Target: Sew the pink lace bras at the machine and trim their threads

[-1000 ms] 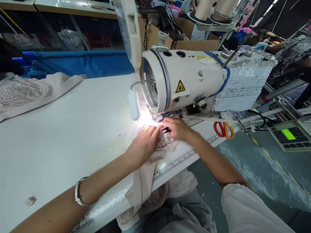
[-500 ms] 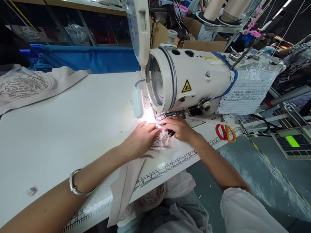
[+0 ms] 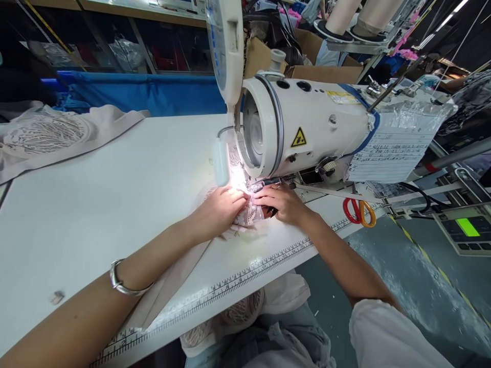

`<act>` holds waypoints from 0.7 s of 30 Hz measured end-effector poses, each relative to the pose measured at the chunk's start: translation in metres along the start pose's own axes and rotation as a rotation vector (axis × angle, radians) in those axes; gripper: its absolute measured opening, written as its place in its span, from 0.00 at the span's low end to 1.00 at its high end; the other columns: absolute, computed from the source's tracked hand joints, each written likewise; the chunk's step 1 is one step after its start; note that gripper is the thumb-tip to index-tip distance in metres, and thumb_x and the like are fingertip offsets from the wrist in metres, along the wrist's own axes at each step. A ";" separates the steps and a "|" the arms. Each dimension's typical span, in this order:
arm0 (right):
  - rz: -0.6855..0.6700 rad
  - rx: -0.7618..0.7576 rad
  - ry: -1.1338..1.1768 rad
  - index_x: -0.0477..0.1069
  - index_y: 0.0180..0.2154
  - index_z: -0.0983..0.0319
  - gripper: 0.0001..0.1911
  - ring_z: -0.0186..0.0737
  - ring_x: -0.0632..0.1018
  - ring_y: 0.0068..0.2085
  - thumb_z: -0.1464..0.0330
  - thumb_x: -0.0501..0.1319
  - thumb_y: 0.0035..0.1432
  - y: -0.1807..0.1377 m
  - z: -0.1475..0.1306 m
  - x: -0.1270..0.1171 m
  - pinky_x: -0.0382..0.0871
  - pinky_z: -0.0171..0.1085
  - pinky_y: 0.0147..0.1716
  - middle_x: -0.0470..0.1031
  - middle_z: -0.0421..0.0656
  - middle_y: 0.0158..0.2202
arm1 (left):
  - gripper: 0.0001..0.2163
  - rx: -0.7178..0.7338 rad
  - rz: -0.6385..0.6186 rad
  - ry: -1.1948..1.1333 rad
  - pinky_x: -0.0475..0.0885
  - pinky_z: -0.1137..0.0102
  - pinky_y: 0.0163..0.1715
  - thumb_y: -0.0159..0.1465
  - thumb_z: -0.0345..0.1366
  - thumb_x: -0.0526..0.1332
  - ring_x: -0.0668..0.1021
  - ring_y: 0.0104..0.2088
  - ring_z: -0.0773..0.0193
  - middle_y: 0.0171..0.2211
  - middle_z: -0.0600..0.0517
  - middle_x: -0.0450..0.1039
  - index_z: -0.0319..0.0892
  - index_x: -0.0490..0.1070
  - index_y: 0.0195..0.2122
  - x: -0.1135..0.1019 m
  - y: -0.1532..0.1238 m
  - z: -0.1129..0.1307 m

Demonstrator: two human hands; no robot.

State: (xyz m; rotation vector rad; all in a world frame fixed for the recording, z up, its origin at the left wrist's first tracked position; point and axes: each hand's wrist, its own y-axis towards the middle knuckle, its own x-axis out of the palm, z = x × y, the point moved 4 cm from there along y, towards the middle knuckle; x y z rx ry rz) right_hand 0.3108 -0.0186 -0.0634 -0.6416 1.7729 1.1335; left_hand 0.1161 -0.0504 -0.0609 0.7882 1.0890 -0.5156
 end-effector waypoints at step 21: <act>0.073 -0.024 0.010 0.77 0.46 0.58 0.18 0.43 0.79 0.49 0.80 0.54 0.62 -0.002 -0.002 0.001 0.73 0.46 0.51 0.82 0.41 0.47 | 0.15 0.099 0.053 0.186 0.66 0.63 0.29 0.71 0.44 0.57 0.74 0.36 0.54 0.43 0.40 0.77 0.37 0.75 0.45 -0.009 0.004 0.006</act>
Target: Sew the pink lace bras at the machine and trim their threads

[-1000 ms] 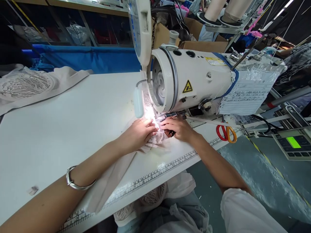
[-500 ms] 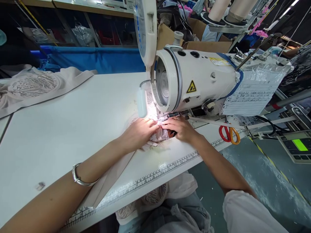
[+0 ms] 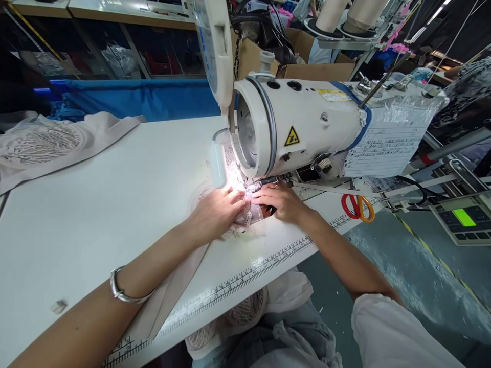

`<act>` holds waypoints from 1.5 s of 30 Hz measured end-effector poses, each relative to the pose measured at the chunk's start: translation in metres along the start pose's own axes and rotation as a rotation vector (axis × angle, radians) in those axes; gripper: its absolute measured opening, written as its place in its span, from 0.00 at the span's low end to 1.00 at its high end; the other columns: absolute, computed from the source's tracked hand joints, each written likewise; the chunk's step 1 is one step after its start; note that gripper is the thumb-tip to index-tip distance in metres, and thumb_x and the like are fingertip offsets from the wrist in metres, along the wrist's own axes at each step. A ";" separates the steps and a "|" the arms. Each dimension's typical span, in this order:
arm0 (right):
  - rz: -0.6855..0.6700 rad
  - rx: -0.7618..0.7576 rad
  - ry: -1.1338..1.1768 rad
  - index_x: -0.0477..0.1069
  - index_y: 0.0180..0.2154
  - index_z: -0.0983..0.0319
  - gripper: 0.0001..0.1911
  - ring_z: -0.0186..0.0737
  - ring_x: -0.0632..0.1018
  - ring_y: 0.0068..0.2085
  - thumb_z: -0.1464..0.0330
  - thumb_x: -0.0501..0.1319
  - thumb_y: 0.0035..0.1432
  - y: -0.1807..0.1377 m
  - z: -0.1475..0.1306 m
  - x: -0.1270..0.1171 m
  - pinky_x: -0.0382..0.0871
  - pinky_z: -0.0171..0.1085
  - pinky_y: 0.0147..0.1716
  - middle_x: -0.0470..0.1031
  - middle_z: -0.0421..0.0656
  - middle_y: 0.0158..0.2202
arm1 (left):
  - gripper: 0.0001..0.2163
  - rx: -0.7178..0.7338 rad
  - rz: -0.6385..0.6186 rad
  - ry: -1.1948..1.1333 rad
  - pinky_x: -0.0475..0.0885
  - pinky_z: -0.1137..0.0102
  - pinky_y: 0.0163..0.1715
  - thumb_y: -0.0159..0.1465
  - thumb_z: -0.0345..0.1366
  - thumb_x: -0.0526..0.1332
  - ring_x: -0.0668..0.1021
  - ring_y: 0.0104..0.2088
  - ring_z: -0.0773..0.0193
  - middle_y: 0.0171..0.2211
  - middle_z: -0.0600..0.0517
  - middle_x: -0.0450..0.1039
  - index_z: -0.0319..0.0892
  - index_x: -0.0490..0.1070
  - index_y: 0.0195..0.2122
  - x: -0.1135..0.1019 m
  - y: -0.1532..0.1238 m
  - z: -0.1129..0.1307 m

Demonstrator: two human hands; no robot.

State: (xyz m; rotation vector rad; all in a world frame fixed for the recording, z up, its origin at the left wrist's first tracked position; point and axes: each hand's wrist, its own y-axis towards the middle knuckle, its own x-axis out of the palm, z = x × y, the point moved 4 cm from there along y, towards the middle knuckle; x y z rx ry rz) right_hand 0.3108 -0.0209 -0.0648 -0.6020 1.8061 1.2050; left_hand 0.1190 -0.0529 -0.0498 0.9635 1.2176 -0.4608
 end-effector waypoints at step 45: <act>-0.010 0.096 0.027 0.75 0.34 0.58 0.14 0.40 0.77 0.42 0.80 0.55 0.60 0.000 -0.002 -0.003 0.67 0.40 0.41 0.82 0.39 0.38 | 0.16 -0.036 -0.062 0.010 0.72 0.55 0.46 0.71 0.26 0.51 0.76 0.50 0.49 0.51 0.38 0.74 0.35 0.71 0.56 0.012 -0.002 0.016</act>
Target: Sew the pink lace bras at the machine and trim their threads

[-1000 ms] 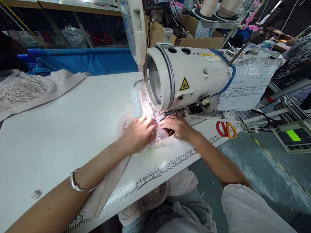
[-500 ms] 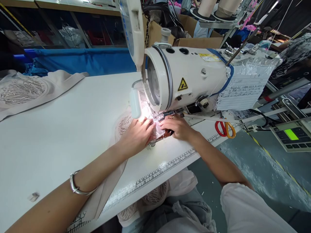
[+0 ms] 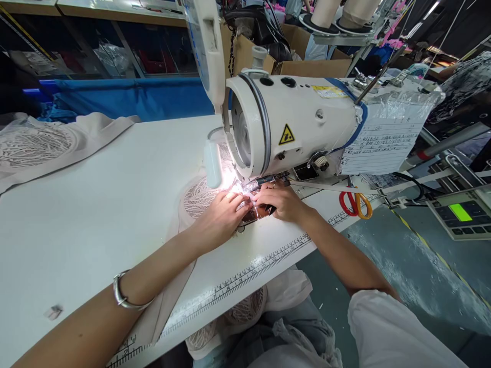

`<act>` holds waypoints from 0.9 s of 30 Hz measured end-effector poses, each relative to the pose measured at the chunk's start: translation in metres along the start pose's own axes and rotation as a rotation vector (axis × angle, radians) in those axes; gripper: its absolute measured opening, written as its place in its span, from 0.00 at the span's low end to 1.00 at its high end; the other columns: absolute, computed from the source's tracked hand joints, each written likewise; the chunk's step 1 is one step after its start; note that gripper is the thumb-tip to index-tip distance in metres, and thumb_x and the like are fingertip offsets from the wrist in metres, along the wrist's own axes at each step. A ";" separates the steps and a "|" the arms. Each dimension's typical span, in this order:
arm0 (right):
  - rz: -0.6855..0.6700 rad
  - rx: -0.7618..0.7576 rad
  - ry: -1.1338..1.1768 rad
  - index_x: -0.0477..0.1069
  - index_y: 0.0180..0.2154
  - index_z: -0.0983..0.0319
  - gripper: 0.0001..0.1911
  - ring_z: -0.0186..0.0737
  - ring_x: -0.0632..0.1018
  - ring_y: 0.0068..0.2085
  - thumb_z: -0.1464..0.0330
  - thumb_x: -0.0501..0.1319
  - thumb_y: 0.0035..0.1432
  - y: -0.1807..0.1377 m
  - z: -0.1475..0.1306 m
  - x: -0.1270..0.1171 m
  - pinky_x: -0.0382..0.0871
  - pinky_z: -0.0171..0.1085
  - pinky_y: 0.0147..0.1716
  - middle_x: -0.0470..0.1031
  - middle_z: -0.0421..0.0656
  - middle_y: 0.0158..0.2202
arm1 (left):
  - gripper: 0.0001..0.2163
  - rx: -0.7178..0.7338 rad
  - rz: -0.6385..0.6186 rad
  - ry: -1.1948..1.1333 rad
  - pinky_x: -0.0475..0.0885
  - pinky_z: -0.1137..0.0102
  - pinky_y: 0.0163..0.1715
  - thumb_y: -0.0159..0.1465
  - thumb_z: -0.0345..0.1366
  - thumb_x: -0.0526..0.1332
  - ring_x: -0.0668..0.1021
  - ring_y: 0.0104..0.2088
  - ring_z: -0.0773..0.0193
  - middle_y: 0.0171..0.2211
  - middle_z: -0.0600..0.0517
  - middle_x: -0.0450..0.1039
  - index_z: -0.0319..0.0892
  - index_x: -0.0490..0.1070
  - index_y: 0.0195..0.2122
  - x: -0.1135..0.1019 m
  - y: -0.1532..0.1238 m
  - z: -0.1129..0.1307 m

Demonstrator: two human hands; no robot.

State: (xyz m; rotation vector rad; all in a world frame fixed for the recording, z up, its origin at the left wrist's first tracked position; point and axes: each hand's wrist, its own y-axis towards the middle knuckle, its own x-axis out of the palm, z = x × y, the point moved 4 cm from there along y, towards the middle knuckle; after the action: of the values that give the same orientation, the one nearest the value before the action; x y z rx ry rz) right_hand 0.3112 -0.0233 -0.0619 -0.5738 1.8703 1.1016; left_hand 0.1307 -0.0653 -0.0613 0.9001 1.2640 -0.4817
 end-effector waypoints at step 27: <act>0.020 -0.002 0.009 0.74 0.38 0.59 0.21 0.41 0.79 0.43 0.84 0.49 0.53 0.001 0.000 -0.003 0.72 0.39 0.43 0.82 0.43 0.41 | 0.19 -0.216 0.011 -0.111 0.71 0.55 0.49 0.68 0.23 0.48 0.75 0.56 0.51 0.57 0.44 0.73 0.42 0.72 0.54 0.001 0.000 -0.040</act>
State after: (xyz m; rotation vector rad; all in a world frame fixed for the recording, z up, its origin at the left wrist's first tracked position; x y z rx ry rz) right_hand 0.3117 -0.0228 -0.0591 -0.5631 1.8861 1.1153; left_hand 0.1067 -0.0328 -0.0635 0.6893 1.1835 -0.3732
